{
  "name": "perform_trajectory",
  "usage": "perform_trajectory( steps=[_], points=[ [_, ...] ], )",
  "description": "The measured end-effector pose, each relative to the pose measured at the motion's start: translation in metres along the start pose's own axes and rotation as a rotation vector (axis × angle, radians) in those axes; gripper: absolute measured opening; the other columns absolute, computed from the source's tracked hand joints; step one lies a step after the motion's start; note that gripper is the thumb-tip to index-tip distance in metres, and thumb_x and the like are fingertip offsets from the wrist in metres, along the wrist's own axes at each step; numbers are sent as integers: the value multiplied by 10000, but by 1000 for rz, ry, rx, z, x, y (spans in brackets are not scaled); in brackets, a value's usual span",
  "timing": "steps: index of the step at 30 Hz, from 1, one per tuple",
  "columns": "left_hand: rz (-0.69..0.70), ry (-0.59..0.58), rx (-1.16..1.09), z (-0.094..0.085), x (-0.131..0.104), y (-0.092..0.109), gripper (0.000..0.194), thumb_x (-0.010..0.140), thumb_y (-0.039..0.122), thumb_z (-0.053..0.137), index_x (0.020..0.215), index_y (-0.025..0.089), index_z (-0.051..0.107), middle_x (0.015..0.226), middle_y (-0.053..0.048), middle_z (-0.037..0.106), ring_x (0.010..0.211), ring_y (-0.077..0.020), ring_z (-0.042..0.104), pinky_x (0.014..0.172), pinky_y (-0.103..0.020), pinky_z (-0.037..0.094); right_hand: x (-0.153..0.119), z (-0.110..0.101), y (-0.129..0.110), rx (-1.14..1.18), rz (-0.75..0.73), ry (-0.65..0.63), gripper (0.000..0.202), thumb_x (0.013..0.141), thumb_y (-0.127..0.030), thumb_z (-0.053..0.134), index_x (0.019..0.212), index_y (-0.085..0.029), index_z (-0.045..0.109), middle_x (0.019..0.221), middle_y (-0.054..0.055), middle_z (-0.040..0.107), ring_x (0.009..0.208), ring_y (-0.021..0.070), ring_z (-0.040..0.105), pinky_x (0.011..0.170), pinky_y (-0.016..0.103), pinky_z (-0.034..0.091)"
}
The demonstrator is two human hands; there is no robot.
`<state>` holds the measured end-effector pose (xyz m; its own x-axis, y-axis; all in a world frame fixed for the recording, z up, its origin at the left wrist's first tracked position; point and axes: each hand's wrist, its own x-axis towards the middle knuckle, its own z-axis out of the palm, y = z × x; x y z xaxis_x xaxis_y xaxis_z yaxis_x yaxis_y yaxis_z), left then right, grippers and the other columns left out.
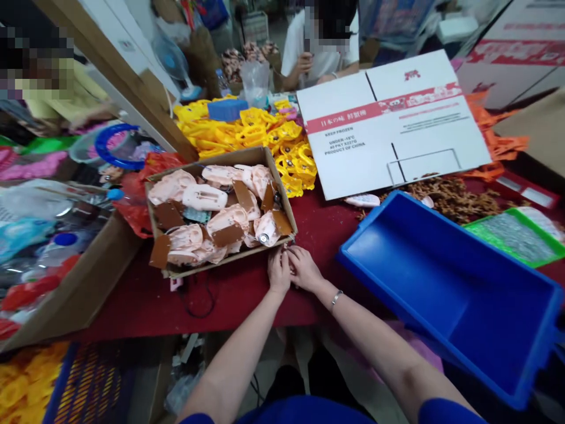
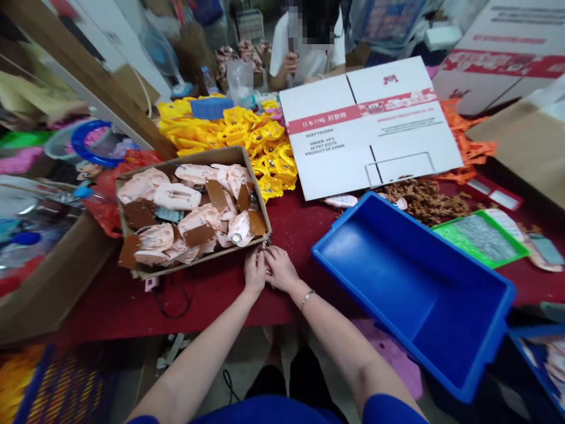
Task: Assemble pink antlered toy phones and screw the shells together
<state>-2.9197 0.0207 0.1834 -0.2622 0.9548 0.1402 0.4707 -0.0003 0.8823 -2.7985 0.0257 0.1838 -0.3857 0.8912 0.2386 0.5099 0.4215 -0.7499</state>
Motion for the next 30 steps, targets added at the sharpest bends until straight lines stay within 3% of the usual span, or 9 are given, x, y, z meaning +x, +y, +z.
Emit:
perform_trajectory(
  steps=[5,14,20,25,30],
  points=[
    [-171,74,-252,16,-1,8,367,954,491,540,1063,162,663,1079,-84,698,994,-202,664,939,-451,527,-2,7,3,159,82,192,392,804,-287,599,1164,-156,680,1180,185,668,1102,288,637,966,475,545],
    [-480,141,-614,32,5,31,286,942,410,595,1018,140,648,975,-54,681,845,-164,657,782,-369,568,15,27,-12,484,406,605,273,867,-372,549,972,-175,706,930,93,710,856,197,683,798,328,571],
    [-632,163,-775,26,12,46,233,933,345,620,1035,136,641,975,-45,674,827,-154,652,761,-347,567,24,19,-28,610,496,679,279,828,-390,583,911,-155,709,808,54,711,704,158,652,683,273,548],
    [-758,93,-936,24,9,55,240,946,368,596,971,132,629,880,-23,646,739,-130,622,681,-305,553,23,1,-44,566,442,711,156,762,-311,633,814,-186,711,793,43,693,746,172,637,719,290,526],
    [-821,31,-1107,21,7,69,279,950,408,581,988,136,627,894,-29,645,740,-133,619,667,-302,547,23,-17,-56,485,382,657,93,761,-271,614,725,-201,662,731,23,654,717,170,600,722,303,505]
  ],
)
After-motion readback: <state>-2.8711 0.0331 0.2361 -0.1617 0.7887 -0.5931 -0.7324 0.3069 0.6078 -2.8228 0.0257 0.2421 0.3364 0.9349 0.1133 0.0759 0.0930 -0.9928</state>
